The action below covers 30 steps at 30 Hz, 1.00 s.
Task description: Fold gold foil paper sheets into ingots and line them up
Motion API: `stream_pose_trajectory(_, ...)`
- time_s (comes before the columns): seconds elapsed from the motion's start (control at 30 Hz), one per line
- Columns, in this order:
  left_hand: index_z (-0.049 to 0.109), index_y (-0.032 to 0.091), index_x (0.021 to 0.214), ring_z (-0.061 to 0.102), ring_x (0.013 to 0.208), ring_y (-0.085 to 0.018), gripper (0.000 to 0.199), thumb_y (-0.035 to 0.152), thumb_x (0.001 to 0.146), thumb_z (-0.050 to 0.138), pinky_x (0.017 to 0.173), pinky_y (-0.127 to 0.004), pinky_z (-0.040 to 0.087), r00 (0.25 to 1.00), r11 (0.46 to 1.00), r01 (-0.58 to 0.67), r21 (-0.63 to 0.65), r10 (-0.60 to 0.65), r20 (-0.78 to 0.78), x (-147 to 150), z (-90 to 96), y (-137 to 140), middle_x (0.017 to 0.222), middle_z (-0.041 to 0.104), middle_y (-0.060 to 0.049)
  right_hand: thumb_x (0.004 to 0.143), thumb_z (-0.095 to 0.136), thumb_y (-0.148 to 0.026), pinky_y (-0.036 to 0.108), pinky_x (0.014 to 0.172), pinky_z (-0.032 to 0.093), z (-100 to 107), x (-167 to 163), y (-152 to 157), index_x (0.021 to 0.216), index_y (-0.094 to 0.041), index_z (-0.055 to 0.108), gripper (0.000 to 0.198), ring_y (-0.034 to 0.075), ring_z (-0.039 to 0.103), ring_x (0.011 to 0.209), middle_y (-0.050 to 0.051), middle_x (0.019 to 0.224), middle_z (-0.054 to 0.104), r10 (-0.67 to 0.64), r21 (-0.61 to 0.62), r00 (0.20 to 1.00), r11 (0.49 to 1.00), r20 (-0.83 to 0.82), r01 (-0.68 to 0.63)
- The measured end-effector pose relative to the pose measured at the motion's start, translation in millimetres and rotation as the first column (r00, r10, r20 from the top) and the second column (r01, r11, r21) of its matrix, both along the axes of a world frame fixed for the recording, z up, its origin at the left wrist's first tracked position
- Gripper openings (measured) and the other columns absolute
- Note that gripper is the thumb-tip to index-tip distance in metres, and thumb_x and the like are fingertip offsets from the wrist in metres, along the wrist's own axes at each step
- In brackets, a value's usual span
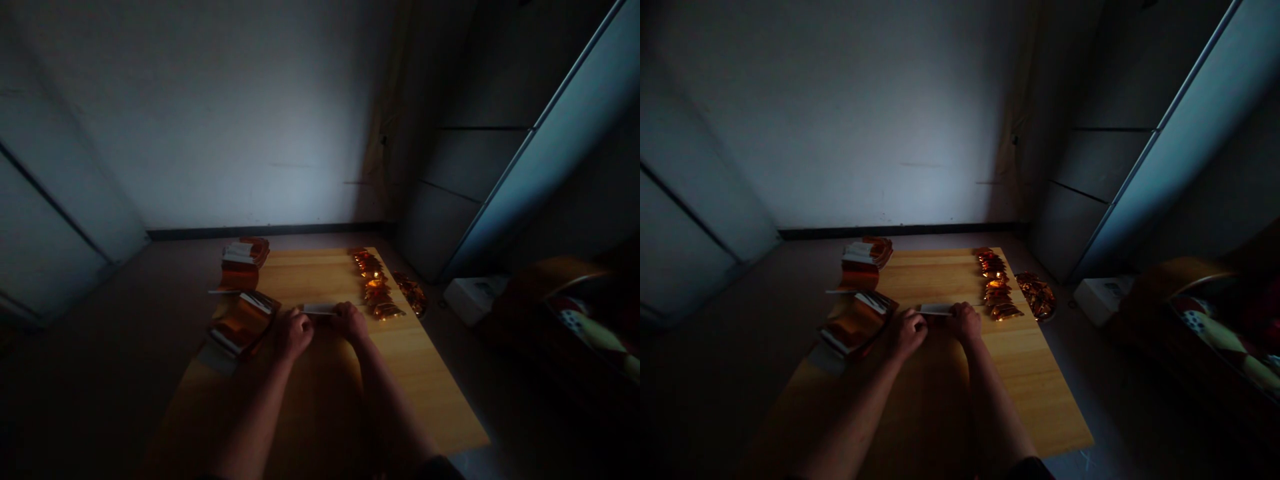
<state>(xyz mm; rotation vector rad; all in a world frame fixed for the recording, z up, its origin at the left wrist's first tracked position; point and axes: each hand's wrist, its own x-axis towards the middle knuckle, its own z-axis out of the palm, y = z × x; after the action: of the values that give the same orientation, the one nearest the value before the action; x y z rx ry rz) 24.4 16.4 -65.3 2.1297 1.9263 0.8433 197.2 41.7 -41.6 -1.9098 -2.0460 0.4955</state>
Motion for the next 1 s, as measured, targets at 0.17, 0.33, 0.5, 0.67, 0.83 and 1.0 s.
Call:
stream_pose_trajectory(0.17, 0.055, 0.019, 0.064, 0.052, 0.074, -0.016, 0.010, 0.013, 0.072, 0.055, 0.071, -0.028, 0.040, 1.000, 0.997, -0.003, 0.079, 0.003, 0.001, -0.7, -3.0, 2.0, 0.071, 0.055, -0.001, 0.081, 0.056, -0.030, 0.024, 0.068, 0.039, -7.6, 0.2, -1.6, 0.100, -0.024, 0.068, 0.023, 0.018, 0.059, 0.086, 0.006, 0.100, 0.063, 0.022, 0.074, 0.997, 0.997, 0.078, -0.028)
stream_pose_trajectory(0.33, 0.055, 0.019, 0.086, 0.055, 0.082, -0.018, 0.020, 0.012, 0.068, 0.060, 0.077, -0.031, 0.045, 0.990, 0.976, -0.083, 0.202, 0.058, 0.128, -1.5, -6.8, 3.8, 0.083, 0.058, -0.003, 0.087, 0.051, -0.028, 0.023, 0.069, 0.039, -8.0, 3.6, -2.8, 0.103, -0.025, 0.067, 0.024, 0.017, 0.059, 0.087, 0.006, 0.101, 0.062, 0.084, 0.074, 0.991, 0.993, 0.108, -0.092)
stream_pose_trajectory(0.5, 0.057, 0.020, 0.109, 0.055, 0.096, -0.019, 0.052, 0.002, 0.060, 0.057, 0.088, -0.034, 0.046, 0.980, 0.979, -0.021, 0.203, -0.020, 0.199, -5.0, -7.9, 5.3, 0.101, 0.059, -0.005, 0.088, 0.044, -0.017, 0.023, 0.069, 0.039, -7.9, 8.0, -2.7, 0.101, -0.025, 0.067, 0.029, 0.015, 0.058, 0.086, 0.005, 0.100, 0.061, 0.140, 0.085, 0.981, 0.985, 0.133, -0.152)
stream_pose_trajectory(0.67, 0.069, 0.021, 0.077, 0.056, 0.094, -0.019, 0.029, 0.003, 0.061, 0.055, 0.087, -0.034, 0.046, 0.990, 0.985, 0.075, 0.156, -0.092, 0.104, -9.2, -6.0, 4.6, 0.092, 0.060, -0.004, 0.088, 0.045, -0.016, 0.021, 0.067, 0.038, -6.9, 14.8, -3.0, 0.099, -0.025, 0.067, 0.026, 0.014, 0.057, 0.086, 0.004, 0.100, 0.061, 0.234, 0.105, 0.961, 0.963, 0.146, -0.250)
stream_pose_trajectory(0.83, 0.071, 0.021, 0.074, 0.056, 0.091, -0.019, 0.032, 0.000, 0.060, 0.053, 0.084, -0.033, 0.046, 0.992, 0.990, 0.116, 0.082, -0.120, 0.042, -10.1, -4.4, 1.3, 0.091, 0.062, -0.004, 0.091, 0.045, -0.020, 0.023, 0.073, 0.038, -10.1, 18.9, -5.8, 0.103, -0.025, 0.066, 0.024, 0.016, 0.054, 0.093, 0.005, 0.104, 0.061, 0.311, 0.155, 0.923, 0.924, 0.226, -0.349)
stream_pose_trajectory(1.0, 0.073, 0.023, 0.076, 0.055, 0.093, -0.018, 0.039, -0.004, 0.062, 0.049, 0.085, -0.032, 0.045, 0.991, 0.991, 0.129, 0.035, -0.128, -0.035, -12.0, -5.0, -2.8, 0.094, 0.063, -0.004, 0.092, 0.045, -0.020, 0.027, 0.078, 0.038, -15.1, 21.9, -10.0, 0.099, -0.022, 0.067, 0.023, 0.018, 0.051, 0.093, 0.007, 0.101, 0.062, 0.343, 0.214, 0.902, 0.891, 0.263, -0.401)
